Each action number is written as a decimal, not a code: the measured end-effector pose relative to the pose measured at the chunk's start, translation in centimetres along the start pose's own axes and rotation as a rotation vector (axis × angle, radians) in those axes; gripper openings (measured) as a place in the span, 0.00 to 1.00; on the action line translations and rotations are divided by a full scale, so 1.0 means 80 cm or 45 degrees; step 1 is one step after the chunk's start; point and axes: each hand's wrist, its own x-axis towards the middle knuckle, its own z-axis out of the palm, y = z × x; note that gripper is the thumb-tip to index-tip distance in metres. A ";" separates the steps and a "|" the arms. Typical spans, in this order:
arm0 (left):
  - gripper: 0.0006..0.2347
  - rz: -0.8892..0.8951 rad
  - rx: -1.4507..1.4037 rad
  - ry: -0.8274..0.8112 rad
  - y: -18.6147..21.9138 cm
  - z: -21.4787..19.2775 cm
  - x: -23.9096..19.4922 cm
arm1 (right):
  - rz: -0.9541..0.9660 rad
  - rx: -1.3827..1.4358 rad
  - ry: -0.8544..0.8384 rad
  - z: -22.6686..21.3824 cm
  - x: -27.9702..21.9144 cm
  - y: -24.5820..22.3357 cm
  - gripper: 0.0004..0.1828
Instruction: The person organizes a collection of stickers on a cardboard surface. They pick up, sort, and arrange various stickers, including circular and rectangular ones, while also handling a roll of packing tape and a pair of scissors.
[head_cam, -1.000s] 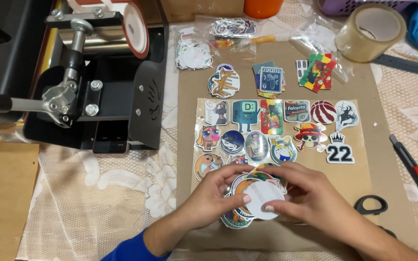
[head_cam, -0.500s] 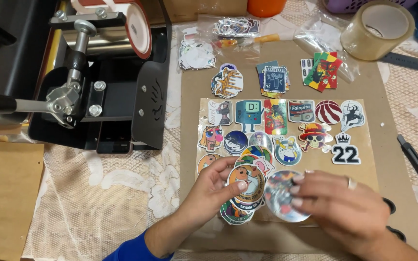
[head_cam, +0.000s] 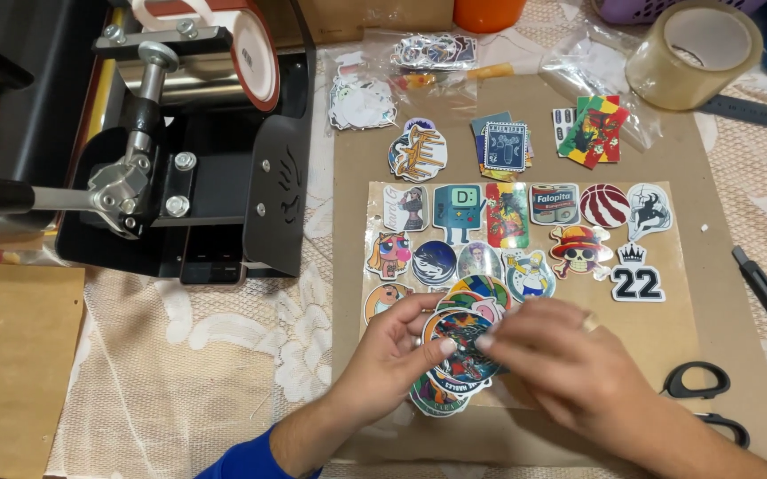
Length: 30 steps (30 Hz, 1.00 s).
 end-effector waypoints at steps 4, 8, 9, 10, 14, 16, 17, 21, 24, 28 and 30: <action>0.20 0.085 0.233 -0.031 0.025 0.012 -0.009 | 0.535 -0.014 0.326 0.007 -0.015 -0.008 0.26; 0.15 0.393 0.615 -0.003 0.026 0.013 -0.020 | 0.777 0.394 0.105 0.026 -0.029 -0.005 0.24; 0.13 0.705 0.862 -0.019 0.021 0.009 -0.022 | 0.373 0.351 0.158 0.027 -0.029 -0.006 0.09; 0.13 0.701 0.861 -0.016 0.022 0.010 -0.021 | 0.375 0.355 0.156 0.016 -0.023 -0.012 0.09; 0.11 1.193 1.099 0.053 0.026 0.010 -0.019 | -0.121 -0.035 0.096 -0.020 -0.005 -0.028 0.11; 0.18 1.163 1.101 0.103 0.029 0.011 -0.019 | -0.203 -0.108 0.036 -0.027 -0.005 -0.030 0.13; 0.19 1.166 1.019 0.117 0.030 0.012 -0.018 | -0.247 -0.126 0.018 -0.028 -0.008 -0.029 0.13; 0.23 1.148 0.948 0.132 0.031 0.012 -0.018 | -0.328 -0.194 0.101 -0.027 -0.008 -0.029 0.13; 0.13 1.222 0.963 0.133 0.038 0.014 -0.019 | -0.292 -0.191 0.115 -0.026 -0.012 -0.030 0.14; 0.12 1.355 1.179 0.131 0.039 0.015 -0.021 | -0.141 -0.117 0.136 -0.022 -0.005 -0.034 0.12; 0.18 1.410 1.031 -0.118 0.049 0.019 -0.022 | 0.006 -0.047 0.326 -0.010 -0.012 -0.030 0.12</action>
